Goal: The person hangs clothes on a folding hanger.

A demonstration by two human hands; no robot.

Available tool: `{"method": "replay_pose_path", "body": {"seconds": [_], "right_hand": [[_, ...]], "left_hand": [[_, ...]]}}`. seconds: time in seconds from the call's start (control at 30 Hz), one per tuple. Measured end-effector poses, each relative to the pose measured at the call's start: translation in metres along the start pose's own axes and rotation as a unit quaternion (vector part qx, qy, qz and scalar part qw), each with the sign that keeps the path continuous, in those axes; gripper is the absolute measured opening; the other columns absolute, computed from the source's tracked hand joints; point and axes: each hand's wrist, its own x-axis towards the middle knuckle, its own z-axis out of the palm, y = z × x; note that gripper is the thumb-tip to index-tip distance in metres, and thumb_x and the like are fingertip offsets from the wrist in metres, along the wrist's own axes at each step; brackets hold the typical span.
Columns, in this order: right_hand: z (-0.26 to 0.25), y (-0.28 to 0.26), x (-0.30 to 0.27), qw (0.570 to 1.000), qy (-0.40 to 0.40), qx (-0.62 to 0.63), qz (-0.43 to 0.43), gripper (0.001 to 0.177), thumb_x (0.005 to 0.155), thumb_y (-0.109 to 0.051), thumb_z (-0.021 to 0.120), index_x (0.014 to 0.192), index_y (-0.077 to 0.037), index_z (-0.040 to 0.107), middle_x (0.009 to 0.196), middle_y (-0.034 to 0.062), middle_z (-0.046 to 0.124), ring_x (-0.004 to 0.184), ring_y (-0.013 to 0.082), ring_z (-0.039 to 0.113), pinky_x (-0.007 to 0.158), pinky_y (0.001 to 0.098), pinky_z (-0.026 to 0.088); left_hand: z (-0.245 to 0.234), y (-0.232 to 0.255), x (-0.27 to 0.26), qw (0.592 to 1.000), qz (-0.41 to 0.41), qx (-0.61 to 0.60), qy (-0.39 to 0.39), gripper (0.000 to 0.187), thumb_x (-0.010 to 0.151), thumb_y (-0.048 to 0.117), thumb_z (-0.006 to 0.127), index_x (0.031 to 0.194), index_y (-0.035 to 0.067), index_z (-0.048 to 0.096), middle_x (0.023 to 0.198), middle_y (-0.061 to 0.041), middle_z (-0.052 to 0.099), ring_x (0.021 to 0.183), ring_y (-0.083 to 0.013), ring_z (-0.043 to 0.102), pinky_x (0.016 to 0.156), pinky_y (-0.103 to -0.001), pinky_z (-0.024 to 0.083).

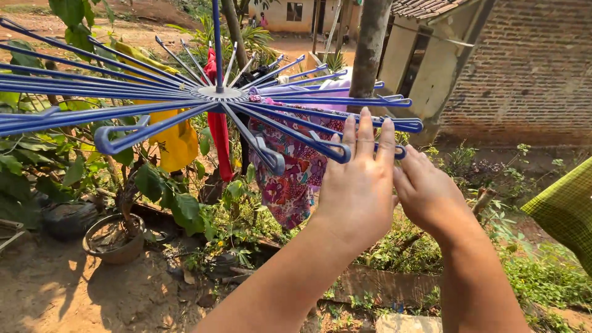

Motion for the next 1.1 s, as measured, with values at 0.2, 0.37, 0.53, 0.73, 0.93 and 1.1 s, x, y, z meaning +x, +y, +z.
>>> {"method": "replay_pose_path", "body": {"seconds": [0.2,0.37,0.53,0.73,0.93,1.1], "right_hand": [[0.031,0.026,0.035,0.885,0.005,0.449,0.122,0.043,0.098,-0.022,0.06,0.138,-0.009,0.056,0.125,0.009,0.067,0.107,0.0189,0.061,0.09,0.0352,0.051],[0.035,0.011,0.042,0.886,0.019,0.454,0.092,0.041,0.098,-0.021,0.061,0.136,-0.008,0.058,0.124,0.0088,0.067,0.107,0.018,0.061,0.089,0.0344,0.052],[0.048,-0.01,0.04,0.883,0.033,0.464,0.069,0.038,0.098,-0.019,0.062,0.133,-0.007,0.06,0.122,0.0086,0.068,0.106,0.0167,0.062,0.089,0.0333,0.052],[0.066,-0.03,0.029,0.879,0.049,0.472,0.052,0.035,0.098,-0.018,0.063,0.13,-0.005,0.062,0.119,0.0083,0.07,0.104,0.0153,0.063,0.089,0.032,0.053],[0.083,-0.059,0.032,0.871,0.065,0.486,0.026,0.032,0.097,-0.016,0.064,0.127,-0.003,0.064,0.117,0.0081,0.071,0.103,0.0138,0.064,0.088,0.0308,0.053],[0.102,-0.079,0.024,0.864,0.074,0.498,-0.003,0.029,0.097,-0.014,0.065,0.124,-0.002,0.066,0.114,0.0078,0.072,0.102,0.0126,0.065,0.088,0.0297,0.054]], "left_hand": [[-0.002,0.021,0.019,0.996,0.048,0.009,0.071,0.086,0.078,0.022,0.064,0.151,-0.009,0.031,0.157,-0.034,0.032,0.15,-0.0467,0.03,0.124,-0.055,0.021],[0.018,0.039,0.038,0.994,0.036,-0.02,0.098,0.083,0.081,0.031,0.06,0.149,-0.009,0.036,0.157,-0.032,0.035,0.15,-0.0456,0.033,0.125,-0.055,0.022],[0.019,0.048,0.026,0.997,0.016,0.02,0.07,0.075,0.086,0.028,0.054,0.149,-0.009,0.037,0.158,-0.031,0.035,0.15,-0.0449,0.033,0.125,-0.054,0.022],[0.011,0.048,0.002,0.996,0.029,0.027,0.078,0.074,0.087,0.029,0.052,0.15,-0.008,0.039,0.161,-0.027,0.037,0.153,-0.0422,0.032,0.128,-0.053,0.019],[-0.032,0.024,-0.023,0.996,-0.004,0.086,0.036,0.077,0.09,0.034,0.053,0.154,-0.005,0.035,0.162,-0.025,0.035,0.153,-0.0441,0.027,0.127,-0.058,0.01],[-0.05,0.01,-0.045,0.987,-0.042,0.152,0.022,0.096,0.083,0.053,0.058,0.153,-0.008,0.03,0.162,-0.029,0.025,0.155,-0.0438,0.012,0.122,-0.061,-0.002]]}}
